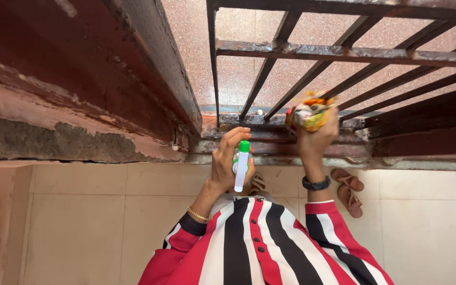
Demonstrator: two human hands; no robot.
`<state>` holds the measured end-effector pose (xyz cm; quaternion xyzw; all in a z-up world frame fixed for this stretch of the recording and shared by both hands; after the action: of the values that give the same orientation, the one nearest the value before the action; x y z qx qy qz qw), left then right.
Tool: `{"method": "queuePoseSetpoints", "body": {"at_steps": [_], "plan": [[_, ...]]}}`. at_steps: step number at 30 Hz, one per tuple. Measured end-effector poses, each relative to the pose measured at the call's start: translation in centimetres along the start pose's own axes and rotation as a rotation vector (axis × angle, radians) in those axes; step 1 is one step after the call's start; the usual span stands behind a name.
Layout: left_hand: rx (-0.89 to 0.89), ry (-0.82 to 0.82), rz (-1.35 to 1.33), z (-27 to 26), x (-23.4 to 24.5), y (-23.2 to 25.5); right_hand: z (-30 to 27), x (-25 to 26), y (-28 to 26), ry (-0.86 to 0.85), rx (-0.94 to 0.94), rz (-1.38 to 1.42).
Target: The person wipes the horizontal bars of a metal gate with a cloth, spraying liquid from a bottle onto the surface and then rubbing the bars and the frame.
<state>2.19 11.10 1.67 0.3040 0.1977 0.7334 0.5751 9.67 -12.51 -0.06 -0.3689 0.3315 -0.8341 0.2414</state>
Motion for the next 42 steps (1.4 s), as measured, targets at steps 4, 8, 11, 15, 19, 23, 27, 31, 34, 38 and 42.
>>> {"method": "queuePoseSetpoints", "body": {"at_steps": [4, 8, 11, 15, 19, 23, 27, 31, 34, 38, 42], "plan": [[0.021, -0.004, -0.019, -0.2, 0.0, -0.3, -2.2, -1.6, 2.0, -0.069, -0.07, -0.199], [-0.006, 0.004, -0.052, -0.1, 0.1, -0.5, -1.2, 2.7, -3.6, -0.001, -0.114, 0.039], [0.013, -0.014, -0.032, -0.9, 0.2, -0.5, 1.2, 5.0, -8.9, 0.049, -0.071, 0.226], [-0.037, -0.019, 0.033, -1.5, 0.1, 0.2, 3.8, 2.1, -12.5, 0.028, 0.153, 0.307], [-0.072, -0.004, 0.092, -1.5, 0.6, 0.8, 3.0, -0.3, -10.4, 0.024, 0.088, 0.366], [-0.074, -0.003, 0.084, -1.0, 0.8, 0.8, 0.7, -1.9, -7.4, -0.003, 0.079, 0.106], [-0.001, -0.025, -0.009, -0.4, 0.4, 0.1, -2.3, -4.3, -4.0, -0.039, 0.046, -0.016], [-0.023, 0.015, -0.047, 0.3, 0.5, 0.1, -3.6, -4.7, -2.7, -0.161, -0.028, -0.103], [-0.043, 0.016, -0.048, 0.9, 0.8, 0.7, -2.6, -2.4, -5.2, -0.145, -0.018, -0.075], [0.002, -0.037, -0.05, 2.2, 1.7, 2.2, 0.3, 1.7, -10.2, 0.006, 0.121, 0.055], [0.028, -0.034, -0.178, 5.6, 3.8, 5.7, 2.9, 1.2, -12.3, -0.079, 0.025, 0.23]]}}
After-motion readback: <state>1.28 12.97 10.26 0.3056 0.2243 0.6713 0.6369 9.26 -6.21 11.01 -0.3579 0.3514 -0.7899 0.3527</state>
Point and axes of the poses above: each hand's wrist, its own z-axis towards the middle knuckle, its own x-axis out of the back of the hand, y = z × x, the point moved 6 cm from there along z, towards the middle knuckle, and after that the axes turned 13 degrees about -x, right-handed, at the moved point
